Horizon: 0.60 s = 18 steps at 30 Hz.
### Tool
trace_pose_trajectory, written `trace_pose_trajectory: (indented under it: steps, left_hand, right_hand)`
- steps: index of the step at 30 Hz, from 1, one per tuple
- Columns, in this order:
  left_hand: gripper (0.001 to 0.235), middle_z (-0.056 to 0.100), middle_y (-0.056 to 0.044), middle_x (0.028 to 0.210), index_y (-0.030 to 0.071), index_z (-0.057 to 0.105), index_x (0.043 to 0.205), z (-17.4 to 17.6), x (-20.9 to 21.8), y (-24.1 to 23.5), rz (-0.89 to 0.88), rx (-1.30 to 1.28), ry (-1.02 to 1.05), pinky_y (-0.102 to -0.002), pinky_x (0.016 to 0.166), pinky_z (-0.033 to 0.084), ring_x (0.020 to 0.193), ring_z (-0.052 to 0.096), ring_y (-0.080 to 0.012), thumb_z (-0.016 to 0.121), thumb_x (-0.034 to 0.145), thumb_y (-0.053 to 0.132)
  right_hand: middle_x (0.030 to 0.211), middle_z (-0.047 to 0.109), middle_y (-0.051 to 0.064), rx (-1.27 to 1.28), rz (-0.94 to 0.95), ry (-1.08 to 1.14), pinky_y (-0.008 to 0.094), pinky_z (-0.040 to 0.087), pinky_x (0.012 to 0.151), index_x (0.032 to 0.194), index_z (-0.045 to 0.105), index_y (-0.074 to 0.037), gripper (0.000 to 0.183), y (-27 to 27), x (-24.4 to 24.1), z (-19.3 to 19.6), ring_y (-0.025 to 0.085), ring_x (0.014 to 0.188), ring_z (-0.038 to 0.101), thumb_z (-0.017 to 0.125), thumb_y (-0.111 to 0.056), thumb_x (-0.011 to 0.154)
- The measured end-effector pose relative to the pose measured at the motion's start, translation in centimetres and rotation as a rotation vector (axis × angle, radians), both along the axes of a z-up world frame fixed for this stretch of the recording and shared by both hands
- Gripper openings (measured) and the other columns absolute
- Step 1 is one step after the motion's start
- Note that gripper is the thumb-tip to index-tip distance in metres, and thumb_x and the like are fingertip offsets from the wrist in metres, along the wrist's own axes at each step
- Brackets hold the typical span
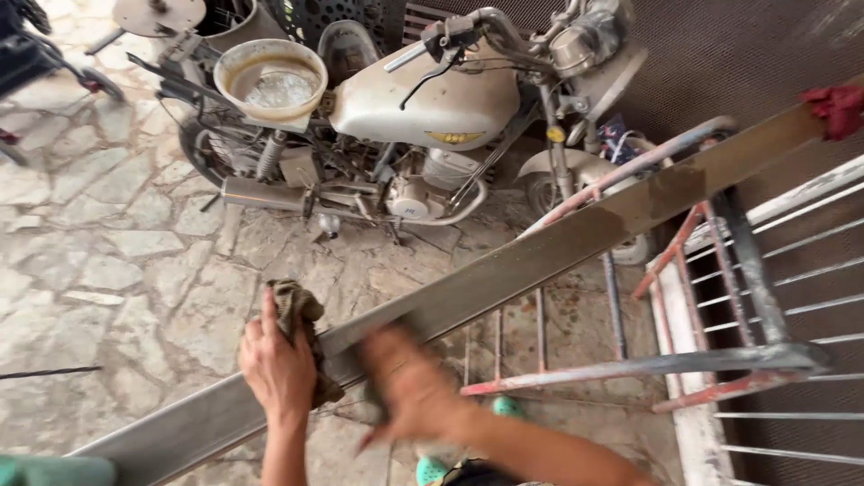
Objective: Sanding and cleaning a long metal beam using sandpaper and a cloth to prepare the surface.
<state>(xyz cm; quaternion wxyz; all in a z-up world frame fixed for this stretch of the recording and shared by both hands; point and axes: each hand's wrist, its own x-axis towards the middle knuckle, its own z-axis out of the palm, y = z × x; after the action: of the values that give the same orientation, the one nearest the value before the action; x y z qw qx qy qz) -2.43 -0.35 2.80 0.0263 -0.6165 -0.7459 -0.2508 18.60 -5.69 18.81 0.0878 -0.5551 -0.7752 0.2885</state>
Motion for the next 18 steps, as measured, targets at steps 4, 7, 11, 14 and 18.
trace_pose_trajectory:
  steps: [4, 7, 11, 14, 18]
  left_hand:
    - [0.063, 0.063, -0.019, 0.109, 0.011, 0.040, 0.161, -0.3, 0.1, 0.1, -0.010, 0.013, -0.013, -0.049, 0.082, 0.052, 0.091, 0.062, -0.0342, 0.055, 0.104, 0.031]
    - [0.063, 0.061, -0.019, 0.110, 0.012, 0.043, 0.161, 0.3, 0.2, -0.1, -0.010, 0.018, 0.005, -0.050, 0.083, 0.049, 0.096, 0.060, -0.0388, 0.057, 0.102, 0.029]
    - [0.066, 0.064, -0.020, 0.112, 0.013, 0.041, 0.162, 0.2, 0.4, -0.1, -0.009, 0.001, -0.014, -0.051, 0.084, 0.051, 0.095, 0.062, -0.0372, 0.059, 0.100, 0.027]
    - [0.063, 0.063, -0.019, 0.110, 0.013, 0.042, 0.162, 0.0, 0.3, -0.5, -0.017, 0.028, 0.002, -0.050, 0.083, 0.050, 0.094, 0.061, -0.0385, 0.055, 0.103, 0.029]
    - [0.064, 0.065, -0.021, 0.116, 0.013, 0.041, 0.162, 0.5, 0.0, -0.6, -0.027, 0.006, -0.017, -0.051, 0.087, 0.050, 0.097, 0.063, -0.0385, 0.057, 0.102, 0.028]
  right_hand:
    - [0.167, -0.002, 0.014, -0.148, -0.775, -0.116, 0.044, 0.014, 0.124, 0.157, 0.005, -0.006, 0.092, 2.9, 10.7, 3.1, 0.030, 0.153, 0.005, 0.054, 0.016, 0.082]
    - [0.162, -0.009, 0.029, 0.102, -0.613, -0.498, 0.050, 0.008, 0.122, 0.152, -0.006, 0.009, 0.117, 4.7, 16.8, -6.4, 0.041, 0.149, 0.001, 0.038, -0.077, 0.087]
    - [0.092, 0.052, 0.009, 1.270, -0.035, 0.328, 0.038, 0.049, 0.087, 0.107, 0.052, -0.007, 0.067, 1.8, 4.6, -7.8, 0.023, 0.087, 0.052, 0.033, -0.071, 0.096]
    - [0.163, 0.012, 0.020, 0.164, -0.169, -0.086, 0.046, 0.009, 0.123, 0.155, 0.007, 0.001, 0.124, 2.0, 8.5, -9.0, 0.033, 0.149, 0.014, 0.044, -0.087, 0.075]
    - [0.163, -0.003, 0.024, 0.146, -0.694, -0.348, 0.046, 0.007, 0.124, 0.154, 0.000, 0.005, 0.087, 5.8, 18.6, -8.1, 0.036, 0.151, 0.004, 0.040, -0.038, 0.090]
